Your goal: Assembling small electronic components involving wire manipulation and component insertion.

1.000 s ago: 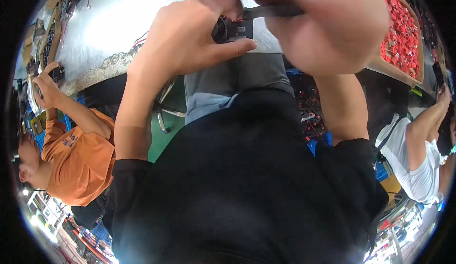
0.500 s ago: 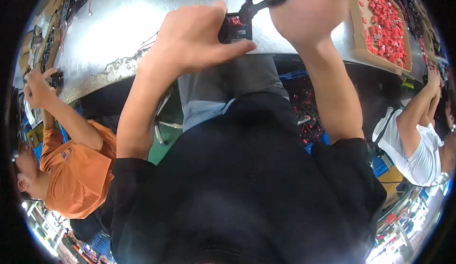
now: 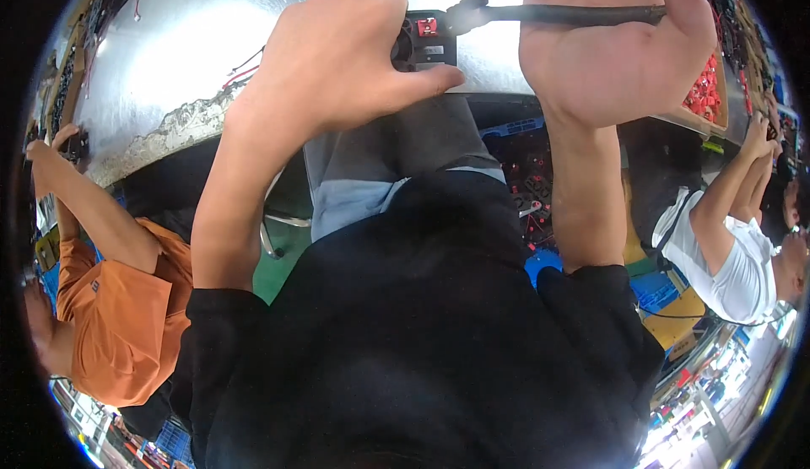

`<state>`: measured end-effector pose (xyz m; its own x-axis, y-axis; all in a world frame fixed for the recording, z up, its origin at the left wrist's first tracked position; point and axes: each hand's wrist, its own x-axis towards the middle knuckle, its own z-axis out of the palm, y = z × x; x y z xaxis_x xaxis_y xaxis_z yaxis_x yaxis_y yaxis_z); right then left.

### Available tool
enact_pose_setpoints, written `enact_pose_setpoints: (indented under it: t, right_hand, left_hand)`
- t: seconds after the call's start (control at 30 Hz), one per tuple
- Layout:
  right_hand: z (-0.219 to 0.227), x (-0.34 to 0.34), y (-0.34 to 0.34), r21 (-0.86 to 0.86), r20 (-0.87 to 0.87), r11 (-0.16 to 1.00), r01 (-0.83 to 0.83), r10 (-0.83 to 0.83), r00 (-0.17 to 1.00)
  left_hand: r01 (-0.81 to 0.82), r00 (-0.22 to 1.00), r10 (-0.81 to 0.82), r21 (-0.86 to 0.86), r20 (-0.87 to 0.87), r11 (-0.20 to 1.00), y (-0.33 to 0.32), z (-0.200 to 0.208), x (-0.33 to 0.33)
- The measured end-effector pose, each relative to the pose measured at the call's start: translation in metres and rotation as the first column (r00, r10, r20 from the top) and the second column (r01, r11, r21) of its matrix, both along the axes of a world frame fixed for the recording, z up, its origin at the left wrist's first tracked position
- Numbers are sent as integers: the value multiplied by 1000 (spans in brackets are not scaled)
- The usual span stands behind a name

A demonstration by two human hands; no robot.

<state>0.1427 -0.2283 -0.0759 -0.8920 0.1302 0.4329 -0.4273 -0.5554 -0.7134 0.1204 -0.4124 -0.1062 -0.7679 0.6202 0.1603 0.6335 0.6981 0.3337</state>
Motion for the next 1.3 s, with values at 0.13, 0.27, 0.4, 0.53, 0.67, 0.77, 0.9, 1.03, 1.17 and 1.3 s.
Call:
enact_pose_setpoints:
  t: [0.13,0.27,0.4,0.53,0.67,0.77,0.9,1.03,1.17,1.3]
  right_hand:
    - [-5,-3,2,-156,-48,977,-143,137,989]
    - [-4,-1,-3,-300,-148,877,-375,346,926]
    - [-5,-3,1,-255,-95,934,-251,234,968]
    - [-3,0,-19,91,-22,981,170,-168,985]
    - [1,7,-29,370,-77,804,466,-473,878]
    - [0,10,-30,337,-70,812,476,-482,873]
    - [-3,12,-28,307,-61,813,494,-502,863]
    - [-4,11,-22,318,-61,825,467,-474,879]
    - [-6,6,-31,328,-60,837,439,-445,893]
    - [-7,5,-19,339,-63,845,414,-419,906]
  left_hand:
    - [9,1000,-9,9,23,1000,-2,-4,0]
    - [-4,1000,3,7,30,1000,-2,-3,1]
    - [8,1000,-10,71,24,997,-3,-6,1]
    - [-1,999,0,13,52,1000,-2,-3,1]
    - [-6,999,5,26,32,1000,-3,-4,2]
    - [-14,1000,13,35,28,999,-3,-5,2]
    - [43,953,-1,-133,304,990,3,23,-9]
    - [35,971,-7,-112,237,993,4,23,-6]
    - [24,954,21,-147,298,989,4,30,-5]
    - [17,954,29,-150,299,989,5,28,-4]
